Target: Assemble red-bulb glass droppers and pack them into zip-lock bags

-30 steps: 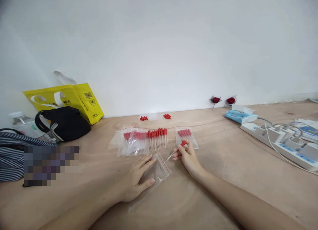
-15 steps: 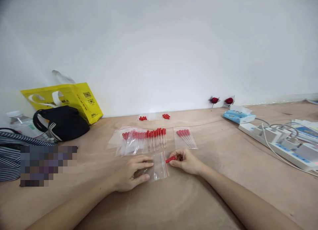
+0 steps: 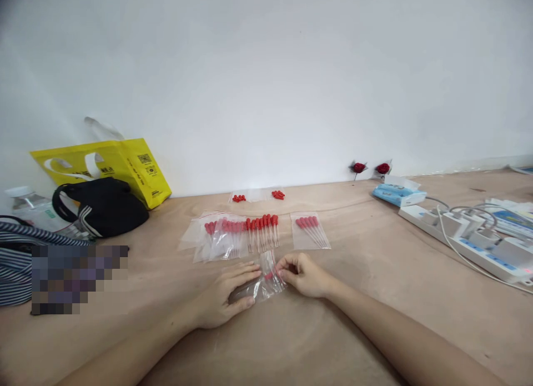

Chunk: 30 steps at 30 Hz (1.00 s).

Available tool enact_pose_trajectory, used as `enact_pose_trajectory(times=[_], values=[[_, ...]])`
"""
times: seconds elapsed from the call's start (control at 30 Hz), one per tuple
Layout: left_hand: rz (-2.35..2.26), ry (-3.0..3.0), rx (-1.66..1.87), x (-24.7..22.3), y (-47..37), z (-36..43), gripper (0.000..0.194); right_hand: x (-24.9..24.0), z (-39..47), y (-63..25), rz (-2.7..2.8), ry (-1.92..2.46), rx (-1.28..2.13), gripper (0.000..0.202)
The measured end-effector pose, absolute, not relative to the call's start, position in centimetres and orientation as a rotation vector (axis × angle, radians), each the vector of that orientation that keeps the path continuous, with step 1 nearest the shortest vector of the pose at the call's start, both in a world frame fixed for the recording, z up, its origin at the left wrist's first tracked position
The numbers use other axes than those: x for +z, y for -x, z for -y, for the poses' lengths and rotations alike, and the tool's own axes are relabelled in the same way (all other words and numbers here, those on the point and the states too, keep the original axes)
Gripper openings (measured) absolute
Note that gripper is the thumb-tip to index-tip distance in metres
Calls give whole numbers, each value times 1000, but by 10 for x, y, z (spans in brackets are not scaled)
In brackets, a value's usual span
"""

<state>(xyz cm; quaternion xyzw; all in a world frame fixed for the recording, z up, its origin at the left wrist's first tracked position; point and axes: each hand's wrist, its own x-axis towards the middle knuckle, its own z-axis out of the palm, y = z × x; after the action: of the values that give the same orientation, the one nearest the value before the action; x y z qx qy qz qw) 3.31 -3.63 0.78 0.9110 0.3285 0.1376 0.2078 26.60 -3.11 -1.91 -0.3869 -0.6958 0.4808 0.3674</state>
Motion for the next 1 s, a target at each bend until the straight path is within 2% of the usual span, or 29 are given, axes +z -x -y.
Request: enact_pose_trajectory(times=[0.2,0.47,0.63,0.73,0.87,1.0], values=[[-970,-2515,396,7,-31,38,47,-21,23,-275,1745,1121,1161,21],[-1011,-2480,428,8,-34,36,49,-21,26,-269,1771,1023,1233,22],[-985,-2478,442,4,-33,35,49,-17,27,-269,2039,983,970,20],[-949,-2495,501,6,-32,35,43,-16,20,-273,2028,987,986,24],[-938,-2484,630,12,-27,37,26,-12,-9,-275,1808,1242,842,18],[-1030,-2452,642,14,-19,43,24,-6,-53,-264,1604,1514,633,8]])
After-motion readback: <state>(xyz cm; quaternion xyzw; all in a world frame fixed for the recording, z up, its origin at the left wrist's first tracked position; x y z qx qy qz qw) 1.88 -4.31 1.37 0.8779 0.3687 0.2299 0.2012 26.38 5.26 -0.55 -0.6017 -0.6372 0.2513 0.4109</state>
